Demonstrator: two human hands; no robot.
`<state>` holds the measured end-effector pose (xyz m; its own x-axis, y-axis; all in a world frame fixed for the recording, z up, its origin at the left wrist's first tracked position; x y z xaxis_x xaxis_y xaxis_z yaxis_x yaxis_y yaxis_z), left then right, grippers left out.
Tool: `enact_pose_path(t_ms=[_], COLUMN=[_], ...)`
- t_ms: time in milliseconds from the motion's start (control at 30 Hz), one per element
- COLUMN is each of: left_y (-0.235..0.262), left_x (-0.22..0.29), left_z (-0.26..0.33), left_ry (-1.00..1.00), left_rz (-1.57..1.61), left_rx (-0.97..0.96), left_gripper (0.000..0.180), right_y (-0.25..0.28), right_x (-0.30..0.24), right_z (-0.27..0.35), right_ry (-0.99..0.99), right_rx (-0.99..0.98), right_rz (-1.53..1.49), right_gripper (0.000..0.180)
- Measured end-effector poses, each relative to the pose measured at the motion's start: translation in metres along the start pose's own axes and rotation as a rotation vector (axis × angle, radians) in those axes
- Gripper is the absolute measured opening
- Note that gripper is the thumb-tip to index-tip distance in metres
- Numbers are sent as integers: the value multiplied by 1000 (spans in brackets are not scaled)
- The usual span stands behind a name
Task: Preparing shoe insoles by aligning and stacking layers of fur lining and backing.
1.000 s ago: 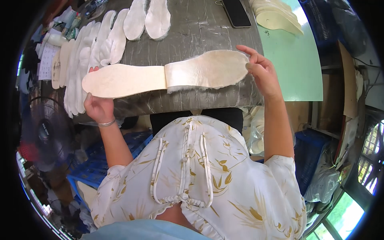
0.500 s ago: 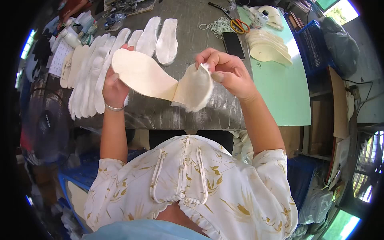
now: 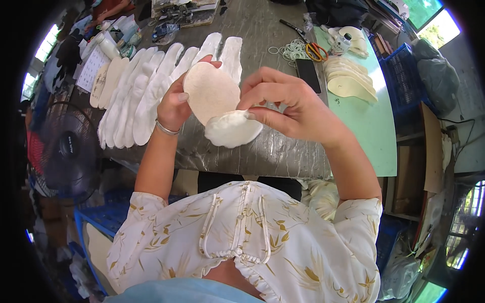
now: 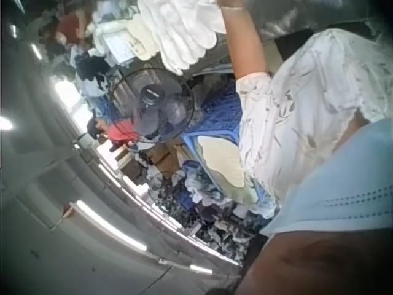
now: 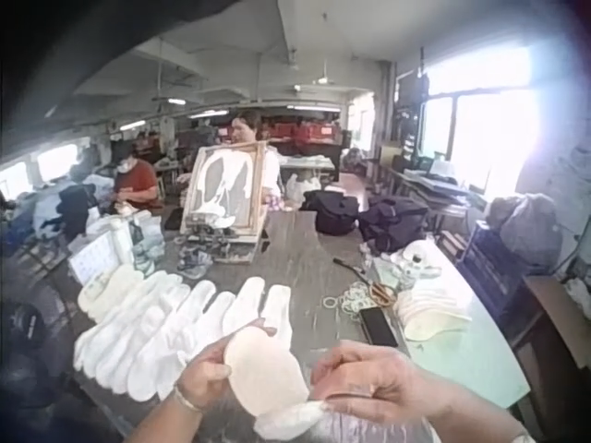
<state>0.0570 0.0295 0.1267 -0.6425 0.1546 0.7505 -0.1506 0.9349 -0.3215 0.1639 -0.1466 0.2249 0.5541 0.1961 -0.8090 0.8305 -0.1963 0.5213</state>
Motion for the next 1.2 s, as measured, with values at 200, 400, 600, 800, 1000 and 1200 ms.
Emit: enact_pose_path(t_ms=[200, 400, 600, 800, 1000, 1200], left_y=[-19, -37, -53, -61, -67, -71], left_x=[-13, -3, 11, 17, 19, 21], left_z=[10, 16, 16, 13, 15, 17], left_ry=[115, 52, -23, -3, -22, -67], left_rz=[135, 0, 7, -23, -45, -34], left_rx=[34, 122, 43, -26, -63, -60], left_gripper=[46, 41, 43, 43, 44, 44], right_y=[-15, -14, -9, -9, -6, -9], right_x=[19, 15, 8, 9, 11, 5], right_z=[-16, -3, 4, 8, 11, 12], right_ry=[-26, -77, -89, -102, -96, -141], right_rx=[119, 248, 427, 440, 516, 505], right_rz=[-74, 44, 54, 38, 25, 35], right_gripper=[15, 16, 17, 16, 19, 18])
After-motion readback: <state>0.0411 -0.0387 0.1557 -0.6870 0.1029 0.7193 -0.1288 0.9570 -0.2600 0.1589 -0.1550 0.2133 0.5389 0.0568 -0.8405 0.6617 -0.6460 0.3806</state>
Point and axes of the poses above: each hand's wrist, its own z-axis away from the middle knuckle, its own y-axis out of the back of the hand, x = y × z, the point moved 6 cm from there along -z, towards the middle knuckle, and after that the axes turned 15 degrees about -y, right-handed, at the moved point
